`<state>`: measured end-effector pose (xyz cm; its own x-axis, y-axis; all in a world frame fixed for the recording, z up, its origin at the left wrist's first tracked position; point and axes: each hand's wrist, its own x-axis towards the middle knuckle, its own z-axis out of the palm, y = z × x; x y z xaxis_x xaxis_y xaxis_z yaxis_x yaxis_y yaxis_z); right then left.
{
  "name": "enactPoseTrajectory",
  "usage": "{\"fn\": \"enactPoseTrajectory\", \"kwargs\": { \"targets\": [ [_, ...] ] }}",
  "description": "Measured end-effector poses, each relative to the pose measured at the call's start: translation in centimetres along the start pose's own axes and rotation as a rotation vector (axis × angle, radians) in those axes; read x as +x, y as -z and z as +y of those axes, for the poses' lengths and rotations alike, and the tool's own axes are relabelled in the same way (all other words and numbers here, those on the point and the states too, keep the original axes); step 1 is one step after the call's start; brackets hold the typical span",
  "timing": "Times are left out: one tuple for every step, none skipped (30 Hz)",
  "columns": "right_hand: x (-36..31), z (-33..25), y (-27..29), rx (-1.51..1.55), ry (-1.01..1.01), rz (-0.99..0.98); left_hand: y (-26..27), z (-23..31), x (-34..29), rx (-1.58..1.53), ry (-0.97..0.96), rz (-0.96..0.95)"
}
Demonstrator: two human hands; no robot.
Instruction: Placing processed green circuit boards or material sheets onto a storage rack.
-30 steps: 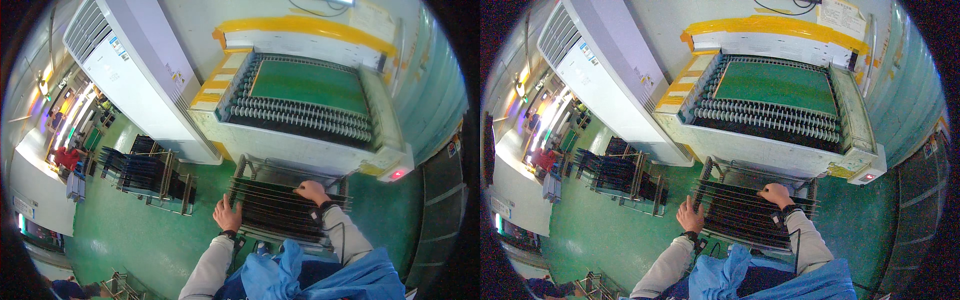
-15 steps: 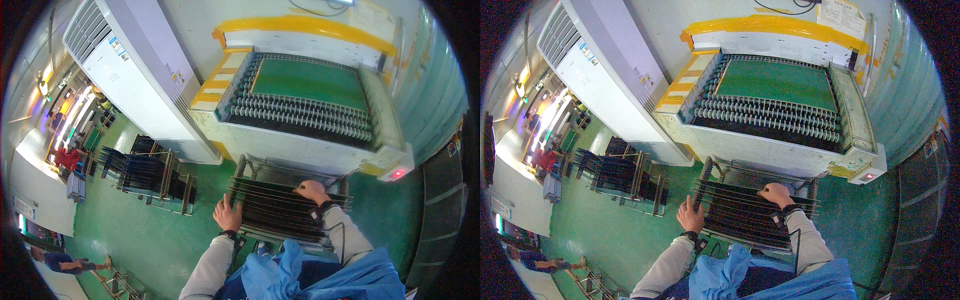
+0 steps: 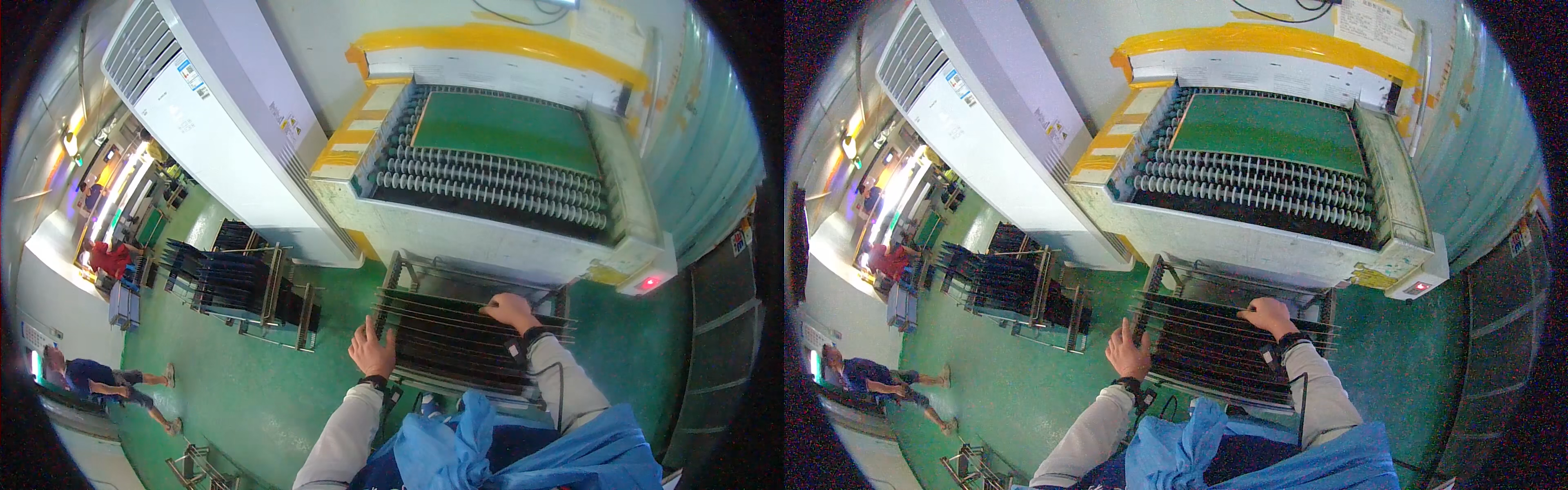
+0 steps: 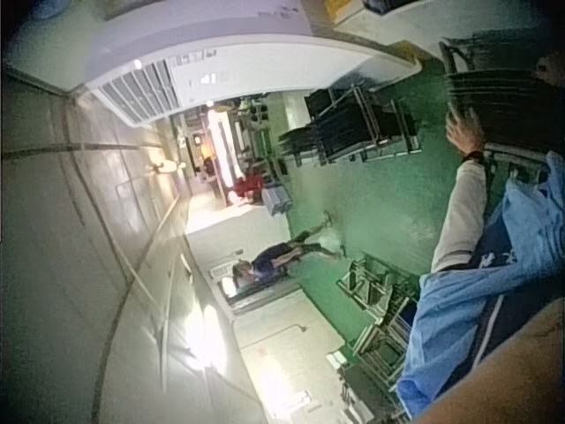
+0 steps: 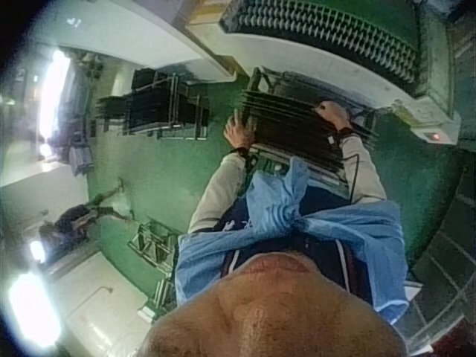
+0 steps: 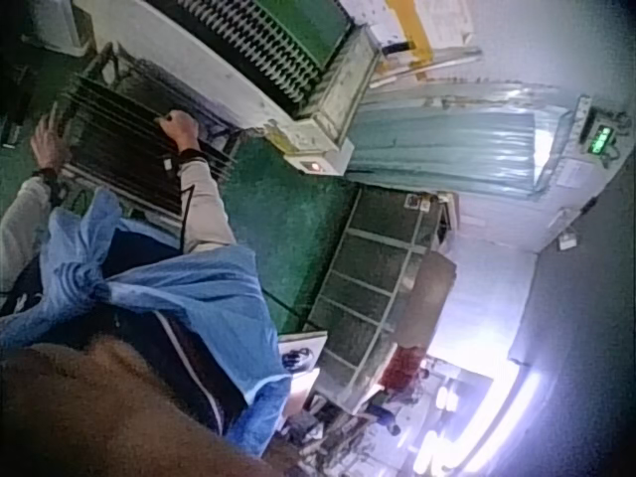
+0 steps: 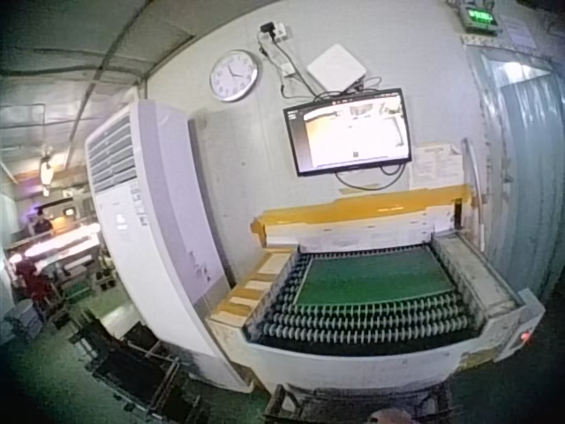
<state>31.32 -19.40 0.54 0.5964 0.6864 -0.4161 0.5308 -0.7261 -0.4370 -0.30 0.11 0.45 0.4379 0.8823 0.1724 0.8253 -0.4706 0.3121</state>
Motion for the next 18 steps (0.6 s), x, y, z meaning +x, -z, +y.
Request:
{"fn": "enactPoseTrajectory", "kwargs": {
  "targets": [
    [-0.1, 0.0, 0.1, 0.003, 0.003, 0.006, -0.2, -0.1, 0.1, 0.006, -0.01, 0.01],
    [-0.3, 0.3, -0.1, -0.009, 0.011, 0.013, -0.2, 0.1, 0.0, 0.012, 0.0, 0.008],
    [-0.1, 0.5, -0.2, -0.02, 0.016, 0.021, -0.3, 0.4, 0.1, 0.018, 0.006, 0.007],
    [0.0, 0.7, -0.2, -0.029, 0.018, 0.032, -0.3, 0.7, 0.3, 0.023, 0.009, 0.005],
    [0.0, 0.9, -0.4, -0.024, 0.047, 0.044, -0.4, 0.8, 0.3, 0.022, 0.007, 0.021],
    [0.1, 1.0, -0.4, -0.019, 0.068, 0.055, -0.5, 0.7, 0.2, 0.019, 0.001, 0.031],
    [0.1, 1.1, -0.7, -0.012, 0.086, 0.066, -0.5, 0.6, 0.1, 0.017, -0.006, 0.038],
    [0.3, 1.3, -1.1, -0.018, 0.113, 0.07, -0.6, 0.3, 0.0, 0.01, -0.02, 0.038],
    [0.5, 1.5, -1.5, -0.025, 0.145, 0.077, -0.5, 0.2, -0.2, 0.015, -0.026, 0.047],
    [0.9, 1.7, -1.7, -0.068, 0.185, 0.086, -0.6, 0.5, -0.2, 0.014, -0.035, 0.056],
    [0.9, 1.7, -2.0, -0.11, 0.227, 0.09, -0.6, 0.6, -0.3, 0.016, -0.041, 0.065],
    [0.8, 1.3, -1.8, -0.127, 0.22, 0.084, -0.6, 0.6, -0.3, 0.044, -0.041, 0.06],
    [0.5, 1.0, -1.6, -0.146, 0.214, 0.076, -0.7, 0.7, -0.5, 0.049, -0.05, 0.049],
    [0.3, 0.7, -1.1, -0.164, 0.215, 0.072, -0.9, 0.6, -0.4, 0.056, -0.056, 0.046],
    [-0.3, 0.0, -0.2, -0.152, 0.226, 0.081, -1.0, 0.4, -0.3, 0.065, -0.055, 0.047],
    [-1.1, -0.5, 0.7, -0.142, 0.238, 0.089, -1.1, 0.1, -0.3, 0.067, -0.066, 0.05],
    [-1.9, -1.1, 2.2, -0.142, 0.258, 0.097, -1.3, 0.1, -0.3, 0.064, -0.065, 0.058],
    [-2.6, -1.7, 3.5, -0.146, 0.271, 0.098, -1.4, 0.1, -0.4, 0.063, -0.064, 0.065]
  ]
}}
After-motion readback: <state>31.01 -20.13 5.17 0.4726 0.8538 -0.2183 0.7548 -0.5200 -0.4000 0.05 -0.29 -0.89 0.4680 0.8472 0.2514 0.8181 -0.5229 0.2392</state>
